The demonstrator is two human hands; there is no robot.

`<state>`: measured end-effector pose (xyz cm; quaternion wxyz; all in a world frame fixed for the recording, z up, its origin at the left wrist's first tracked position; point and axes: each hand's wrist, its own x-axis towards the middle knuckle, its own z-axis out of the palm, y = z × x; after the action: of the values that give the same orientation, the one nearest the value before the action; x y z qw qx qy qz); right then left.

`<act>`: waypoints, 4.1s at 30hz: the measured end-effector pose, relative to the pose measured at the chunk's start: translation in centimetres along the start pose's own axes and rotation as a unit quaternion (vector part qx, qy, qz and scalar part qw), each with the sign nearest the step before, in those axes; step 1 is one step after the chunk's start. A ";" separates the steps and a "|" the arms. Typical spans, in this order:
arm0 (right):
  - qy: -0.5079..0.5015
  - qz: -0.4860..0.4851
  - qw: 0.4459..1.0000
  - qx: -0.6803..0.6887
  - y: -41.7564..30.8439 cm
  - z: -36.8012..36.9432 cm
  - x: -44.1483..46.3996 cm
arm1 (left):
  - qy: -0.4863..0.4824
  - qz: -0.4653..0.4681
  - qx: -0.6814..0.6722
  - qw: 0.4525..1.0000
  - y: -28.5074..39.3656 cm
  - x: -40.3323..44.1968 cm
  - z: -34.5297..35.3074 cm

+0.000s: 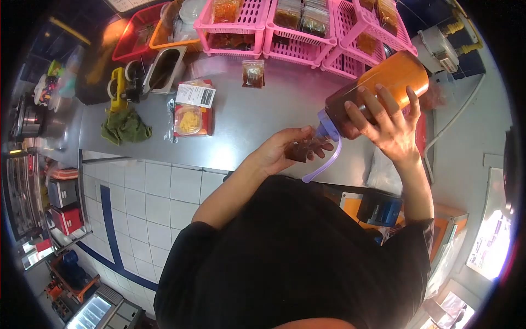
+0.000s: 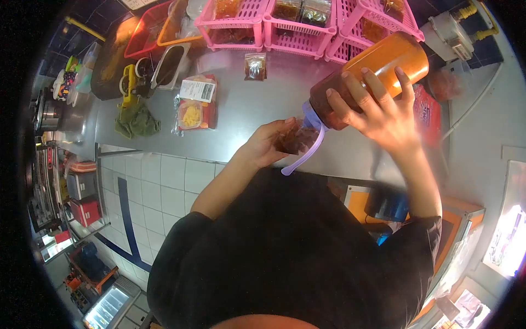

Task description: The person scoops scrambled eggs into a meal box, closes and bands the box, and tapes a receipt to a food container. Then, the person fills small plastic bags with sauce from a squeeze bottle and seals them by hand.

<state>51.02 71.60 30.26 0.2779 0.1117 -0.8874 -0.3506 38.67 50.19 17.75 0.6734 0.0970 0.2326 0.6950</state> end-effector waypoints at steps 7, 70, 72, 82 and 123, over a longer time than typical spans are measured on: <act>-0.013 -0.001 1.000 -0.002 -0.1 0.1 -0.4 | -0.003 -0.004 0.013 1.000 -0.1 0.6 -0.7; -0.157 0.285 0.682 0.655 -12.6 6.8 5.2 | 0.257 0.423 0.495 0.714 1.4 -3.8 -7.2; -0.165 0.282 0.675 0.661 -13.2 7.3 5.3 | 0.248 0.377 0.438 0.777 0.7 -4.3 -7.1; -0.160 0.195 0.577 0.777 -11.7 7.8 4.8 | 0.273 0.371 0.541 0.704 0.2 -3.6 -5.1; -0.253 0.500 0.587 0.584 -17.5 8.4 -5.4 | 0.556 0.072 0.781 0.275 15.2 10.1 -22.1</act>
<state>50.66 65.64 11.00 0.0483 -0.3049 -0.8516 0.4236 14.52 56.07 3.59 -0.0693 0.1828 0.9743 0.1119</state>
